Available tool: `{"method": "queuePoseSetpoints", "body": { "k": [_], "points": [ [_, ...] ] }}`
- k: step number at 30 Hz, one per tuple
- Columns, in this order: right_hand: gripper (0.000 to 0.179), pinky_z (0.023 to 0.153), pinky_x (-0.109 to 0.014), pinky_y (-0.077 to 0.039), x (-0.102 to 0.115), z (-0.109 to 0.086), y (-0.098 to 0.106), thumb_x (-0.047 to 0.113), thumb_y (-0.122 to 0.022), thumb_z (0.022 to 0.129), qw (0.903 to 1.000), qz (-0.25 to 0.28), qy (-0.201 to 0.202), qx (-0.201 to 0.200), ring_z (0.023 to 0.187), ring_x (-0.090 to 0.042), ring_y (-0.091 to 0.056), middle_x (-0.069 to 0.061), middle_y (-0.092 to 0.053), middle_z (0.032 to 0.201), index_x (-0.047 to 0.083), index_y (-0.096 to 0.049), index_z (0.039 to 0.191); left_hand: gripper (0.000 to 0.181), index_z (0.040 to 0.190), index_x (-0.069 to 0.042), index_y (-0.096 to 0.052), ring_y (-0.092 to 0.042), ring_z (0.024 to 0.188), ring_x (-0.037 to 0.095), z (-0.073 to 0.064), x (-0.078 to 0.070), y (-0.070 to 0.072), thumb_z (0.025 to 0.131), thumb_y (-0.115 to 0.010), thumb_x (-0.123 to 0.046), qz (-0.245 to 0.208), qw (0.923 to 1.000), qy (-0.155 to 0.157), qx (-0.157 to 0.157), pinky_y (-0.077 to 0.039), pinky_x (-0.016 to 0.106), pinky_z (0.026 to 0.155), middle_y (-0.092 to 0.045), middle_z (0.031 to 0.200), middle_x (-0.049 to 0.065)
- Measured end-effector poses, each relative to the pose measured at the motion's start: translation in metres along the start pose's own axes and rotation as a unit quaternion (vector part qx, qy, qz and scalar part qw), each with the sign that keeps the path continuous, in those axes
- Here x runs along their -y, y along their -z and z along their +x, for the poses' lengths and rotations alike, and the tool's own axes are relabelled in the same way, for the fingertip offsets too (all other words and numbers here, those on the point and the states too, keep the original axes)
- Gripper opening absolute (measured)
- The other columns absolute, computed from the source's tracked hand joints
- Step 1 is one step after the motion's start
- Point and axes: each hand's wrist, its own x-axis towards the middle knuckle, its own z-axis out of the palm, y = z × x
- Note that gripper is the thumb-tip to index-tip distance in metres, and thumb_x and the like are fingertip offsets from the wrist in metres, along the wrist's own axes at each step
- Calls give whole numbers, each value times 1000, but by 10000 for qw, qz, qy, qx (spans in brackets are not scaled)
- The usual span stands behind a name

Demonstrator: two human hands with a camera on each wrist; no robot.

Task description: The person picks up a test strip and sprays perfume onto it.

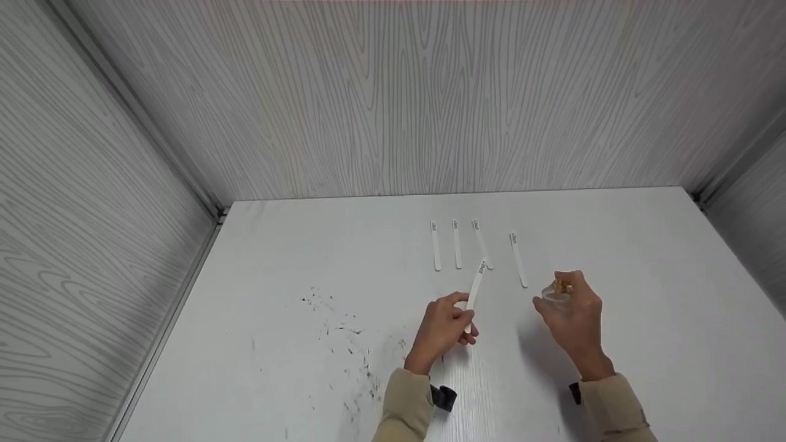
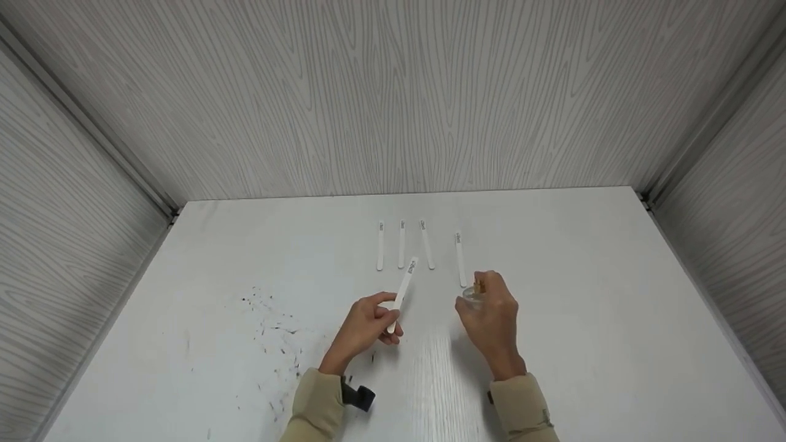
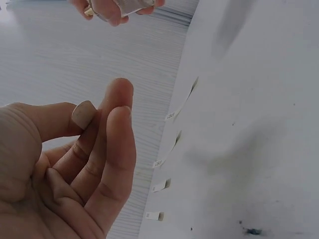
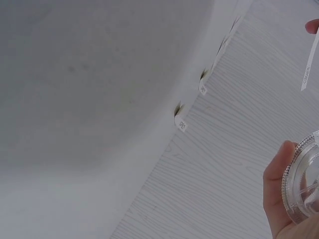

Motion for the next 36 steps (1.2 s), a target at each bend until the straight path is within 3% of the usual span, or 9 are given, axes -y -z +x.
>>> {"method": "queuePoseSetpoints", "body": {
  "k": [9, 16, 25, 36],
  "points": [
    [45, 78, -5, -41, 3, 1, 1, -24, -77, 65, 9999, 28, -132, 25, 83, -31, -64, -26, -68, 92, -15, -57, 104, 37, 137, 6, -57, -66, 54, 12, 4, -4, -7, 101, -57, -2, 47, 9999, -25, 99, -57, 24, 53, -69, 67, 4],
    [44, 79, -6, -43, 3, 2, 1, -24, -78, 64, 9997, 198, 134, 24, 83, -14, -61, -22, -66, 90, -16, -58, 104, 36, 134, 7, -59, -65, 51, 12, 6, -7, -11, 99, -56, 1, -6, 9998, -152, 156, -58, 28, 51, -68, 65, 6],
    [45, 83, -6, -40, 5, 2, -1, -26, -77, 62, 9998, 24, 200, -19, 82, -33, -64, -24, -67, 89, -15, -58, 101, 40, 138, 7, -56, -63, 50, 10, 6, -10, -15, 99, -56, 0, 92, 9993, -198, 292, -59, 33, 53, -67, 63, 4],
    [45, 84, -5, -39, 7, 3, -1, -26, -77, 62, 9997, 16, 234, -12, 82, -38, -65, -25, -67, 88, -16, -58, 101, 40, 138, 8, -56, -64, 50, 11, 5, -12, -17, 99, -56, 0, 91, 9993, -216, 278, -58, 30, 51, -67, 62, 4]
  ]
}}
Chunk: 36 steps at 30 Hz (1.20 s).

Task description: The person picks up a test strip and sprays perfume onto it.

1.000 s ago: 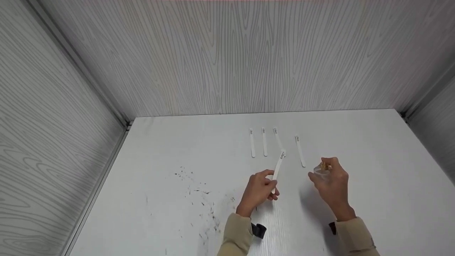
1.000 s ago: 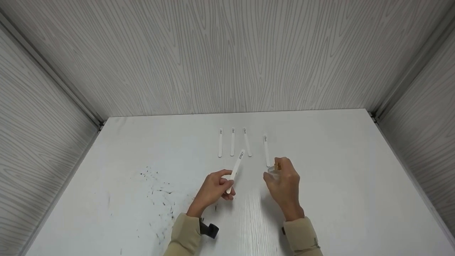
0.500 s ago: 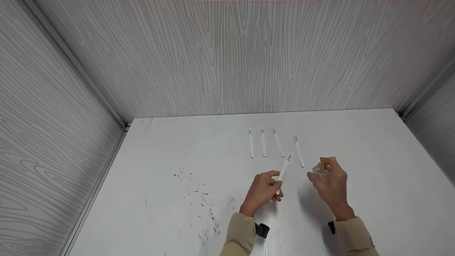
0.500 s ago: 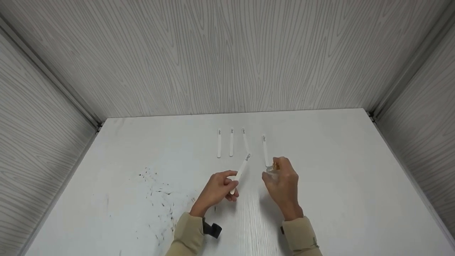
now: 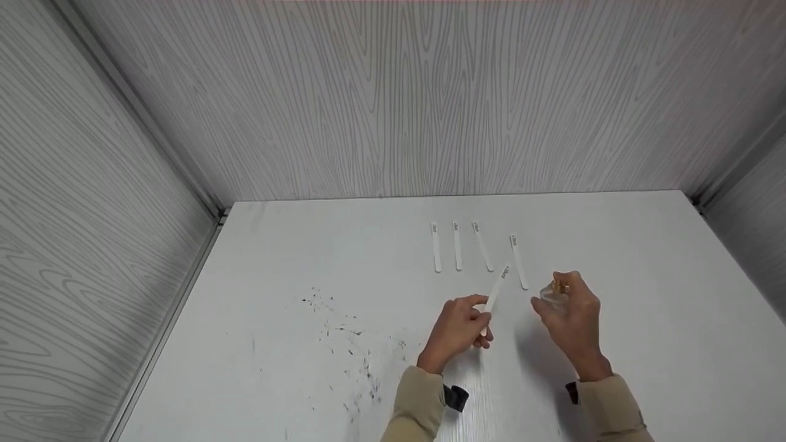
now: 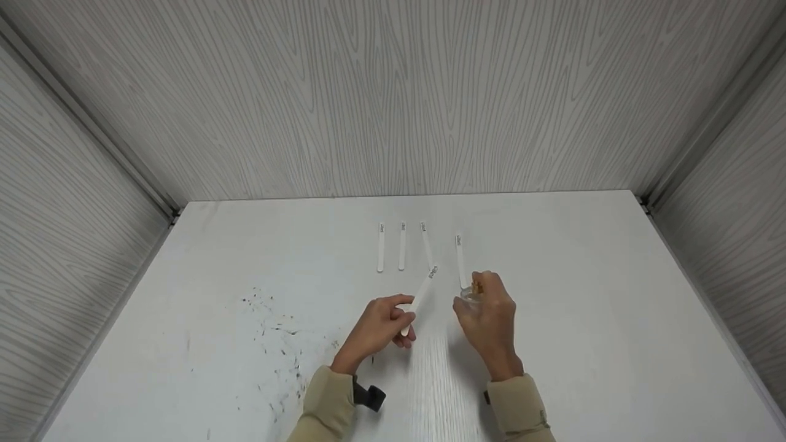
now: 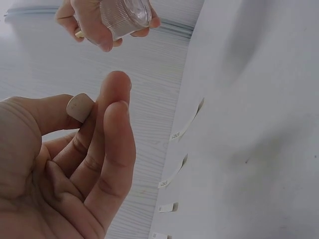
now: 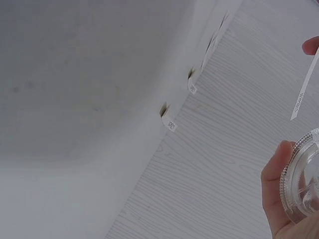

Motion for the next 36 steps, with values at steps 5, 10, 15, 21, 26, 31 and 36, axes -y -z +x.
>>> {"method": "queuePoseSetpoints", "body": {
  "k": [5, 10, 15, 21, 26, 31, 36],
  "points": [
    [45, 83, -5, -39, 0, -1, 0, -27, -77, 61, 10000, -64, -23, -32, 82, -37, -65, -26, -67, 88, -15, -58, 100, 40, 138, 8, -56, -65, 51, 12, 0, 1, 0, 99, -56, 0, 11, 10000, -14, 14, -58, 29, 52, -67, 63, 4],
    [46, 81, -9, -39, 3, 0, -1, -27, -76, 60, 9999, -122, 54, -83, 80, -36, -65, -26, -67, 90, -15, -58, 100, 40, 138, 9, -55, -66, 51, 12, -1, 0, 1, 99, -56, 1, 10, 10000, -49, 35, -57, 25, 51, -67, 63, 4],
    [47, 82, -10, -41, 5, 2, -1, -27, -78, 59, 9996, -176, 167, -161, 80, -38, -65, -25, -67, 88, -14, -57, 100, 40, 138, 9, -55, -65, 51, 12, -1, 0, 3, 99, -56, 1, 0, 10000, -76, -8, -55, 23, 50, -67, 63, 5],
    [46, 82, -7, -38, 6, 1, 0, -27, -77, 59, 9996, -177, 107, -168, 80, -38, -66, -27, -67, 89, -15, -57, 100, 40, 138, 9, -55, -64, 50, 12, -1, 3, 2, 99, -56, 1, -33, 10000, 22, -12, -57, 27, 52, -67, 62, 5],
    [42, 81, -6, -39, 6, 0, 0, -26, -77, 61, 9996, -146, 37, -223, 80, -37, -65, -26, -67, 89, -14, -57, 96, 41, 139, 9, -54, -64, 50, 12, -2, 3, 2, 99, -56, 1, -15, 10000, 63, 14, -60, 35, 54, -67, 62, 5],
    [39, 80, -7, -39, 4, 0, 1, -26, -75, 62, 9996, -94, -21, -284, 80, -35, -64, -25, -67, 87, -14, -57, 94, 40, 138, 9, -55, -65, 51, 12, -2, 2, 3, 99, -56, 1, -30, 10000, -23, 26, -61, 37, 55, -68, 63, 6],
    [43, 80, -8, -38, 3, -1, 2, -26, -76, 62, 9992, -172, -83, -337, 81, -36, -64, -27, -67, 89, -16, -57, 99, 40, 138, 9, -55, -65, 51, 11, -1, 2, 1, 99, -57, 1, -6, 10000, -54, 42, -60, 33, 54, -68, 63, 5]
  ]
}}
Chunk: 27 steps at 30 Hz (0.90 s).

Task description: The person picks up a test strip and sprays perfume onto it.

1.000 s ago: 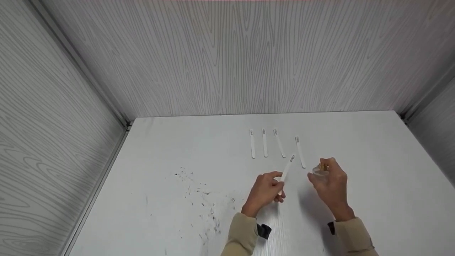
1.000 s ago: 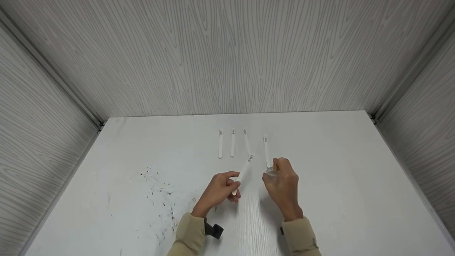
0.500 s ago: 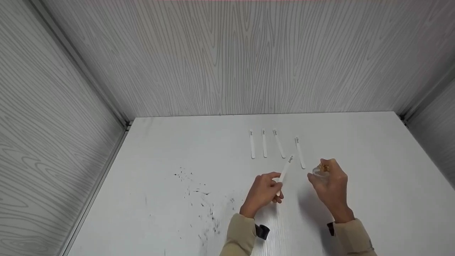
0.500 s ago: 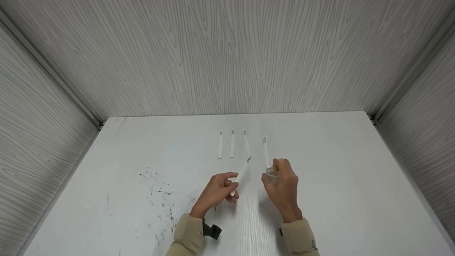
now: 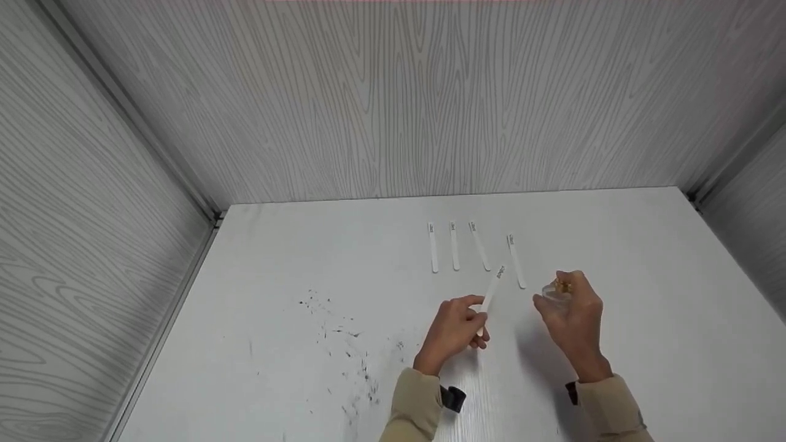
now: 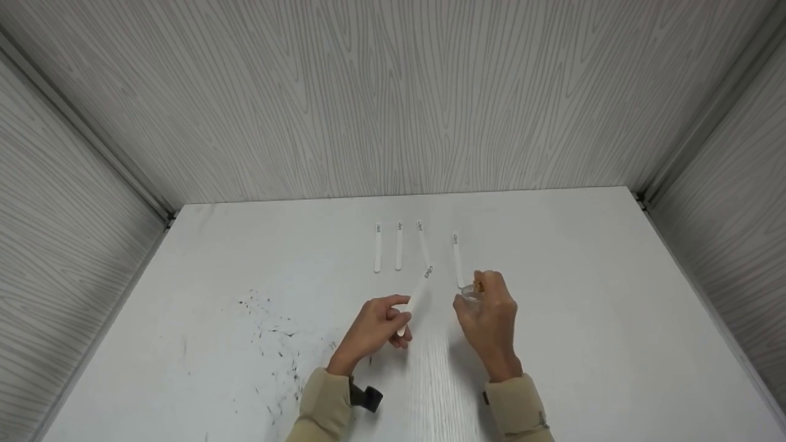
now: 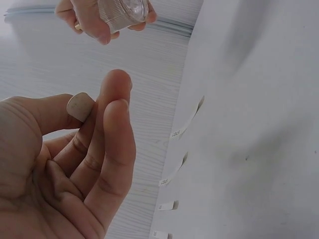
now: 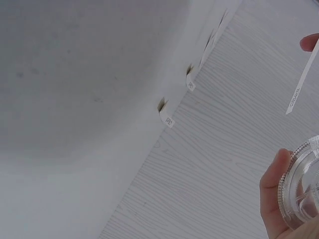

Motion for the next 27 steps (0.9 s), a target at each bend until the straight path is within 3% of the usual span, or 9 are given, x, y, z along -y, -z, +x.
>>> {"method": "queuePoseSetpoints", "body": {
  "k": [10, 22, 24, 27],
  "points": [
    [46, 85, -6, -37, -1, 2, 1, -27, -76, 61, 9999, -44, -56, -91, 84, -39, -65, -27, -67, 92, -16, -58, 102, 40, 138, 10, -55, -64, 51, 10, 0, -3, 1, 99, -56, 2, -25, 10000, -3, 6, -55, 21, 50, -68, 64, 4],
    [45, 82, -6, -38, -1, 2, 1, -27, -76, 61, 9999, -133, -4, -73, 80, -37, -65, -26, -67, 88, -15, -58, 100, 39, 137, 9, -56, -65, 51, 11, -1, -3, 1, 99, -56, 2, -85, 10000, 8, 4, -56, 24, 51, -68, 65, 5],
    [45, 82, -12, -44, -2, 2, 1, -26, -75, 61, 9998, -169, 29, -74, 80, -37, -65, -25, -66, 87, -15, -58, 100, 39, 137, 9, -56, -65, 51, 11, 0, -3, 1, 99, -56, 2, -99, 10000, -6, -8, -56, 23, 50, -69, 65, 6],
    [44, 77, -33, -54, -2, 2, 2, -26, -73, 61, 9996, -256, 91, -59, 80, -38, -65, -25, -66, 87, -14, -57, 100, 38, 136, 9, -57, -65, 51, 11, -1, -3, 1, 98, -57, 3, -104, 9999, 7, -6, -56, 24, 50, -68, 65, 6]
  ]
}}
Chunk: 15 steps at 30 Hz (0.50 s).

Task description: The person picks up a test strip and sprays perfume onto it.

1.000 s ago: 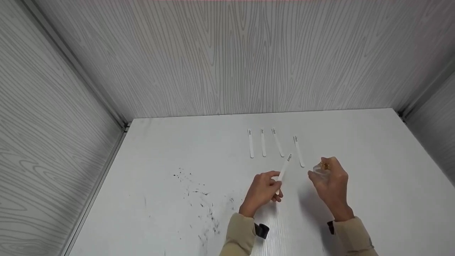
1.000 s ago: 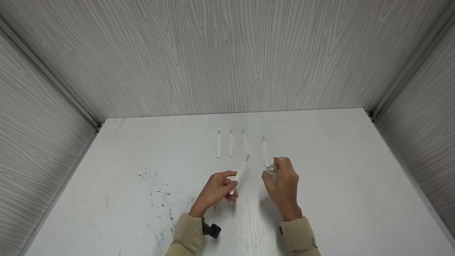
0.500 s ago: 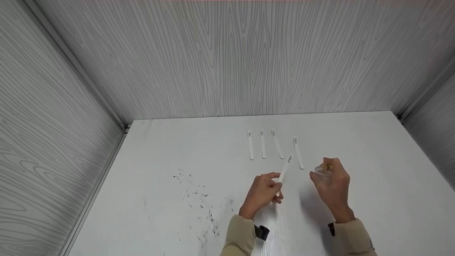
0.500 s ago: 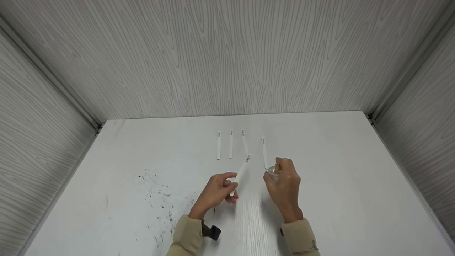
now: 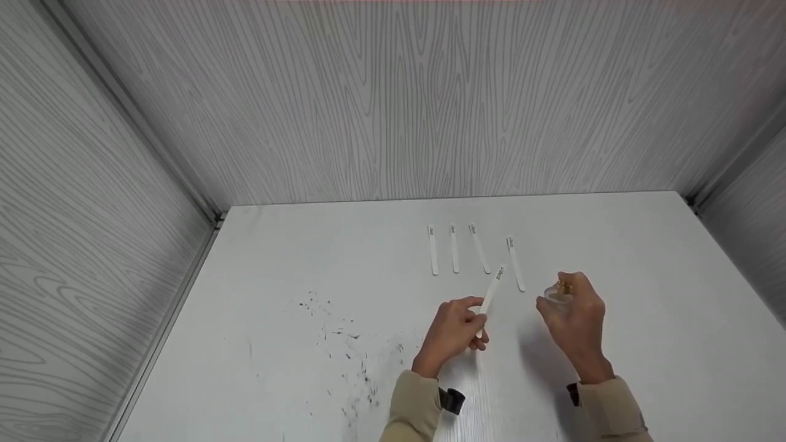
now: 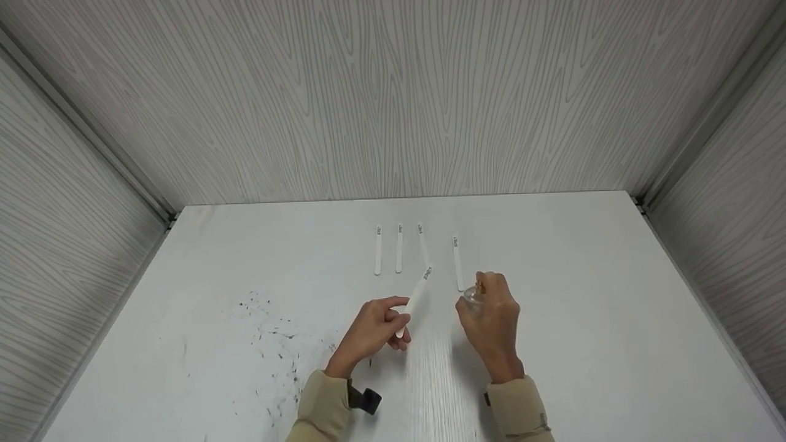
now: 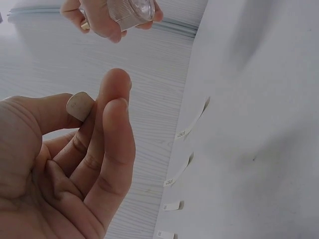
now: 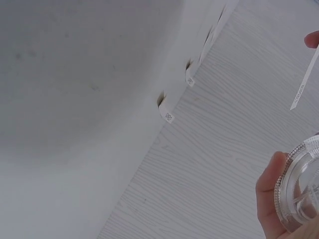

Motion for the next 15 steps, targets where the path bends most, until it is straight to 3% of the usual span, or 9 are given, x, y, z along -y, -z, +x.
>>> {"method": "queuePoseSetpoints", "body": {
  "k": [3, 7, 11, 15],
  "points": [
    [41, 76, -33, -54, -1, 0, 0, -25, -71, 63, 10000, -59, 72, 0, 80, -38, -66, -25, -66, 86, -13, -56, 99, 39, 137, 9, -56, -65, 51, 11, -1, 0, 0, 98, -56, 3, 19, 10000, 11, 3, -57, 26, 51, -68, 64, 5],
    [39, 81, -9, -39, -1, 1, 0, -22, -71, 64, 9999, -48, 100, -50, 79, -37, -64, -24, -65, 86, -12, -56, 99, 40, 138, 9, -56, -65, 51, 12, 0, 0, 0, 98, -55, 3, 45, 10000, -67, -7, -59, 32, 53, -68, 64, 5],
    [40, 82, -6, -36, -2, 1, 0, -23, -71, 63, 9999, -21, 96, -74, 79, -37, -64, -25, -65, 86, -12, -56, 100, 40, 138, 9, -56, -65, 51, 11, 0, -1, 0, 98, -55, 3, 25, 10000, -61, -14, -61, 36, 54, -68, 63, 6],
    [41, 82, -6, -36, -2, 0, 0, -24, -72, 63, 9999, 26, 103, -63, 79, -37, -64, -25, -66, 87, -12, -57, 99, 40, 138, 10, -55, -65, 51, 11, 0, -1, 1, 98, -56, 3, 6, 10000, -5, -20, -59, 31, 52, -68, 63, 5]
  ]
}}
